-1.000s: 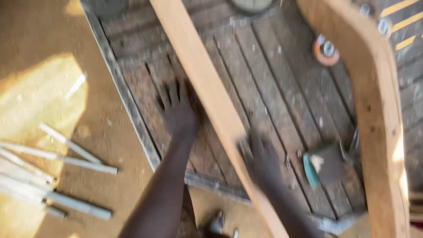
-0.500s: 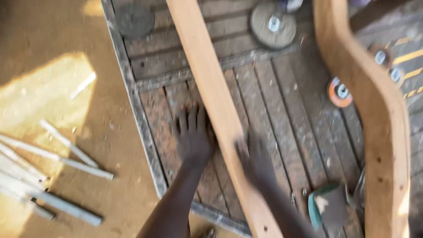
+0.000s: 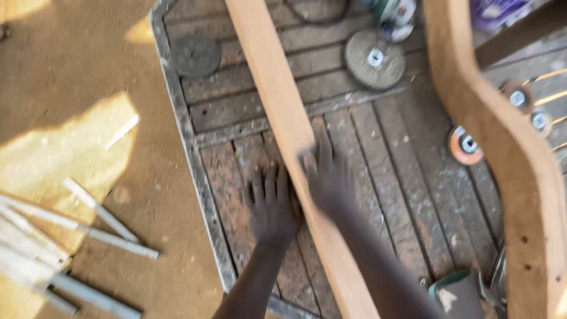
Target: Sanding a long wooden plank by hand using sandpaper
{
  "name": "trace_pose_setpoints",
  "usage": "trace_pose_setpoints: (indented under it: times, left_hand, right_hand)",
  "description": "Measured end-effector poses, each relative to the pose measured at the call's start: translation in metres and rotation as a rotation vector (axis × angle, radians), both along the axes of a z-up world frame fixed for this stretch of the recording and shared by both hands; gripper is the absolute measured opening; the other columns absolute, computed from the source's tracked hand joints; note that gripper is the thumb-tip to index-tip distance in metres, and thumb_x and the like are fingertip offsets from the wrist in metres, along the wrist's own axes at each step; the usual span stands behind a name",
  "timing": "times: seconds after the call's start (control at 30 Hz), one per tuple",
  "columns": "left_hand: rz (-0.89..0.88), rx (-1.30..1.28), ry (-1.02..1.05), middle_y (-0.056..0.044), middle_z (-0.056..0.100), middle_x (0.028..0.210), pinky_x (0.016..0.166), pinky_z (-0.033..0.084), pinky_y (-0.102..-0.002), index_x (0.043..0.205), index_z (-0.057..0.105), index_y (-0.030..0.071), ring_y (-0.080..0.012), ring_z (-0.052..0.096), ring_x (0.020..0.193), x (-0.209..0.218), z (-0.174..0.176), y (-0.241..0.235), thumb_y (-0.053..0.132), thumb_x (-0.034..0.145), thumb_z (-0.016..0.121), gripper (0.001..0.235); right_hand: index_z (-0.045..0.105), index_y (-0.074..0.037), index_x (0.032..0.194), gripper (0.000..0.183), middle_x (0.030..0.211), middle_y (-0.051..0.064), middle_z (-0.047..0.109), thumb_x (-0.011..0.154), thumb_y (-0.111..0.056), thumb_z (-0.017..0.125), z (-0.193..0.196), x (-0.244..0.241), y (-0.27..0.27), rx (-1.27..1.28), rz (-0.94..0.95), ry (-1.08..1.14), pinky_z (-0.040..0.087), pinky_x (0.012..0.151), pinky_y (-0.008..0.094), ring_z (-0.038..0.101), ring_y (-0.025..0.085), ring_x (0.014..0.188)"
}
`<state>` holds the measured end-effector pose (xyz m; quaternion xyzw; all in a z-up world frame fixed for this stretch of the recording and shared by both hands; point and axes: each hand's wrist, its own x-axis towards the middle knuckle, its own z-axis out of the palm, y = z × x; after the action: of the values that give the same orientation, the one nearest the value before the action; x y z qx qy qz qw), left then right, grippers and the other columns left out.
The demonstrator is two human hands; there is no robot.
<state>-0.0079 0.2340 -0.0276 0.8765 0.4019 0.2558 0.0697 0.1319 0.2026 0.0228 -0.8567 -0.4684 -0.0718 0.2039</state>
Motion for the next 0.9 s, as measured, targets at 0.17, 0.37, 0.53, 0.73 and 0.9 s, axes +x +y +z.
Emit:
trace_pose_setpoints:
  times: [0.17, 0.37, 0.53, 0.73, 0.9]
  left_hand:
    - [-0.015, -0.122, 0.191, -0.01, 0.038, 0.163, 0.117, 0.023, -0.065, 0.154, 0.042, 0.012, -0.0426, 0.028, 0.152, 0.003, -0.016, 0.002, 0.041, 0.086, 0.055, 0.076]
    - [-0.015, -0.084, 0.183, -0.011, 0.037, 0.164, 0.119, 0.019, -0.069, 0.151, 0.046, 0.012, -0.0461, 0.026, 0.151, 0.005, -0.038, -0.005, 0.04, 0.089, 0.046, 0.068]
    - [-0.002, -0.221, 0.153, -0.009, 0.053, 0.133, 0.098, 0.036, -0.06, 0.134, 0.055, 0.018, -0.0396, 0.045, 0.122, -0.002, -0.009, 0.02, 0.04, 0.084, 0.062, 0.055]
    - [0.021, -0.305, 0.156, -0.01, 0.056, 0.124, 0.098, 0.041, -0.052, 0.131, 0.056, 0.016, -0.0307, 0.05, 0.115, 0.019, -0.003, 0.192, 0.011, 0.083, 0.061, 0.048]
    - [-0.007, -0.177, 0.372, -0.009, 0.041, 0.152, 0.123, 0.018, -0.058, 0.148, 0.043, 0.02, -0.0343, 0.03, 0.146, 0.045, -0.001, 0.244, 0.042, 0.096, 0.059, 0.059]
  right_hand:
    - [0.032, -0.024, 0.16, 0.077, 0.143, 0.013, 0.048, 0.092, -0.054, 0.049, -0.015, -0.066, -0.143, -0.443, -0.302, 0.251, 0.046, 0.099, 0.053, 0.053, 0.037, 0.127]
    - [0.04, 0.005, 0.152, 0.06, 0.143, 0.024, 0.057, 0.106, -0.033, 0.045, -0.006, -0.005, 0.035, -0.104, 0.063, -0.187, 0.05, 0.089, 0.051, 0.061, 0.043, 0.106]
    - [0.036, -0.013, 0.135, 0.037, 0.146, 0.026, 0.044, 0.105, -0.035, 0.037, -0.002, 0.022, 0.119, -0.23, 0.032, 0.067, 0.044, 0.077, 0.061, 0.054, 0.049, 0.103]
    - [0.055, -0.014, 0.12, 0.034, 0.136, 0.028, 0.051, 0.087, -0.016, 0.063, 0.011, -0.024, 0.023, -0.352, 0.144, -0.173, 0.051, 0.082, 0.049, 0.057, 0.046, 0.11]
    - [0.058, -0.016, 0.124, 0.037, 0.13, 0.023, 0.051, 0.098, -0.037, 0.044, 0.03, -0.012, 0.084, -0.382, -0.045, 0.096, 0.048, 0.085, 0.054, 0.052, 0.048, 0.113]
